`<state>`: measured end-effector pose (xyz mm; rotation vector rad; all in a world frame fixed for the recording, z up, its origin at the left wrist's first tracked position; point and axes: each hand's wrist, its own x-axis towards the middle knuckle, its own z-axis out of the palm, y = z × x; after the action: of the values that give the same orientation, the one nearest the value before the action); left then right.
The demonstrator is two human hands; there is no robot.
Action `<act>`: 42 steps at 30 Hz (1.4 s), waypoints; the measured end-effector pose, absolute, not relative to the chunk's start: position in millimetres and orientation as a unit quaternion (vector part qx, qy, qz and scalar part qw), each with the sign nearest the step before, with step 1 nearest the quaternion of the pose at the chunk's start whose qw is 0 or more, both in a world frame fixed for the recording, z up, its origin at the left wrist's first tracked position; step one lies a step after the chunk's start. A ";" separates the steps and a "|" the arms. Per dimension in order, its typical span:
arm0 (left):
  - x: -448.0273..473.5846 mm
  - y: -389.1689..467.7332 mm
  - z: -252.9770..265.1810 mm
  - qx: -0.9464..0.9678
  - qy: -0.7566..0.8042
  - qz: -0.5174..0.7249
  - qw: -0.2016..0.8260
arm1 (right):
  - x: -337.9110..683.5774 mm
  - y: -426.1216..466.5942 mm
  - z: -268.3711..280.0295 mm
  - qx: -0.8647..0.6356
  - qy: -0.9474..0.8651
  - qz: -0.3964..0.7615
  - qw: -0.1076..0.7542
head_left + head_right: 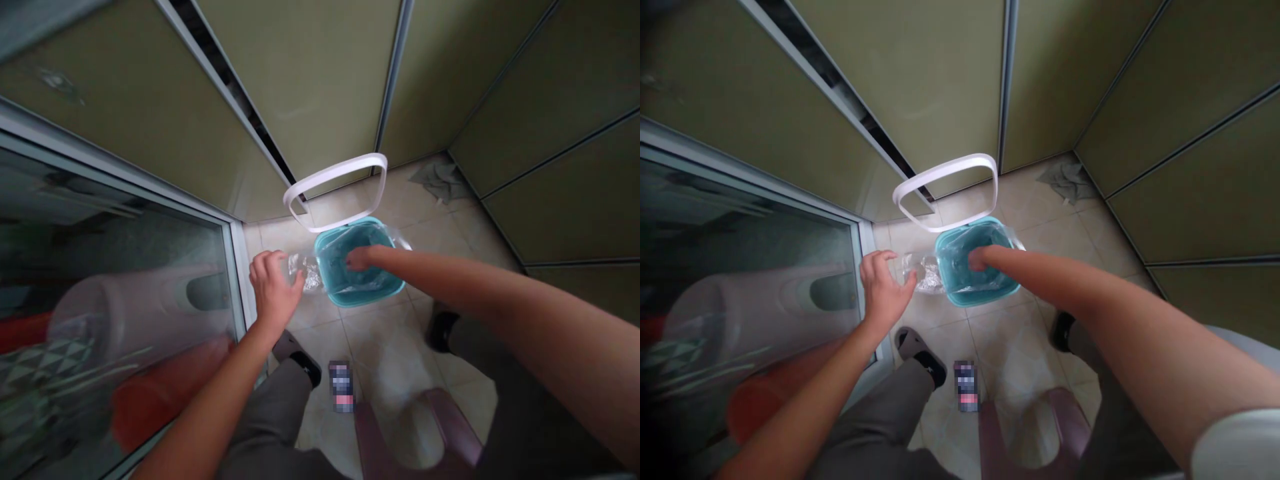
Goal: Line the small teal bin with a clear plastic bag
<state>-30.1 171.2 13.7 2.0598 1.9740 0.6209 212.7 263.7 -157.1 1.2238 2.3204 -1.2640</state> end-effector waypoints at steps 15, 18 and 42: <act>11.9 136.3 -9.9 0.830 0.509 -0.162 0.161 | 328.5 173.9 -35.4 0.507 0.809 -0.260 0.144; 7.7 134.9 -11.2 0.810 0.541 -0.151 0.169 | 331.7 157.0 -45.1 0.528 0.802 -0.254 0.114; -19.7 126.2 -43.4 0.779 0.550 -0.145 0.264 | 351.2 130.8 -65.8 0.581 0.748 -0.299 0.118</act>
<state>-19.7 126.2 -43.4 2.1051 1.4871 -0.3915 351.2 130.8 -65.8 1.6979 2.1880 -0.8738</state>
